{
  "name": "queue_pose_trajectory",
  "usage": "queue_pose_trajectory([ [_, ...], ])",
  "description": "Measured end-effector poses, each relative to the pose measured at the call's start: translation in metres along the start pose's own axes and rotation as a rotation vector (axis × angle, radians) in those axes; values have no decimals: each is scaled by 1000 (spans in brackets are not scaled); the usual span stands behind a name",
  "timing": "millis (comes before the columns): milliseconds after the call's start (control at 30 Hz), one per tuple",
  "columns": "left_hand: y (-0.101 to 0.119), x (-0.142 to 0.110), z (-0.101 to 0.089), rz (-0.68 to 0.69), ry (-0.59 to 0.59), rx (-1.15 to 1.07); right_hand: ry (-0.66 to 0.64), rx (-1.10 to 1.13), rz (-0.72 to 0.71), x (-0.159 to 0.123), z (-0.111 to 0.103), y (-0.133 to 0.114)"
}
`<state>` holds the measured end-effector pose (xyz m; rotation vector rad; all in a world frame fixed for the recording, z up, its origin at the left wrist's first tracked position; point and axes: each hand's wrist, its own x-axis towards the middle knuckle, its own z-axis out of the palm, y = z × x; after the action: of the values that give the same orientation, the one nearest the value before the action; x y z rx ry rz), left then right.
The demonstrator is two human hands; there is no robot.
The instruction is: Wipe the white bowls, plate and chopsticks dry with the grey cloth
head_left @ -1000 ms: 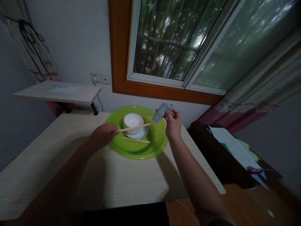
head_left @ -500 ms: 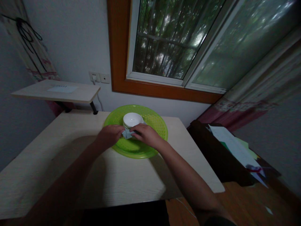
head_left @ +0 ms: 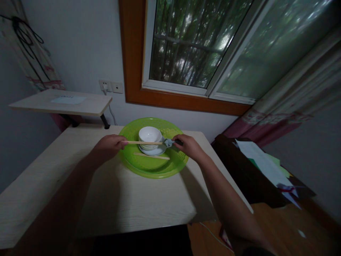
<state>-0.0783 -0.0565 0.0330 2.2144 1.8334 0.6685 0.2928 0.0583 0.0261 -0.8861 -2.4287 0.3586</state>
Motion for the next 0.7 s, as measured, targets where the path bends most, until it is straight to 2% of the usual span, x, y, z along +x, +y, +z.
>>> queue_pose_trajectory([
  [100,-5,-4,-14,6,-31,-96,85,48,69,-4,-6,9],
  [233,-1,-7,-28,-36,-35,-163,144,90,84,-5,-7,11],
  [300,4,-4,-33,-9,4,-165,153,102,80,-4,-6,10],
  [433,16,4,-37,149,156,-180,155,110,82,-3,-1,8],
  [500,24,9,-38,189,191,-209,145,114,87,-3,1,8],
  [567,33,15,-35,199,138,-216,135,118,92,-3,3,9],
  [700,56,32,-13,251,-88,-139,145,117,98,-4,6,11],
])
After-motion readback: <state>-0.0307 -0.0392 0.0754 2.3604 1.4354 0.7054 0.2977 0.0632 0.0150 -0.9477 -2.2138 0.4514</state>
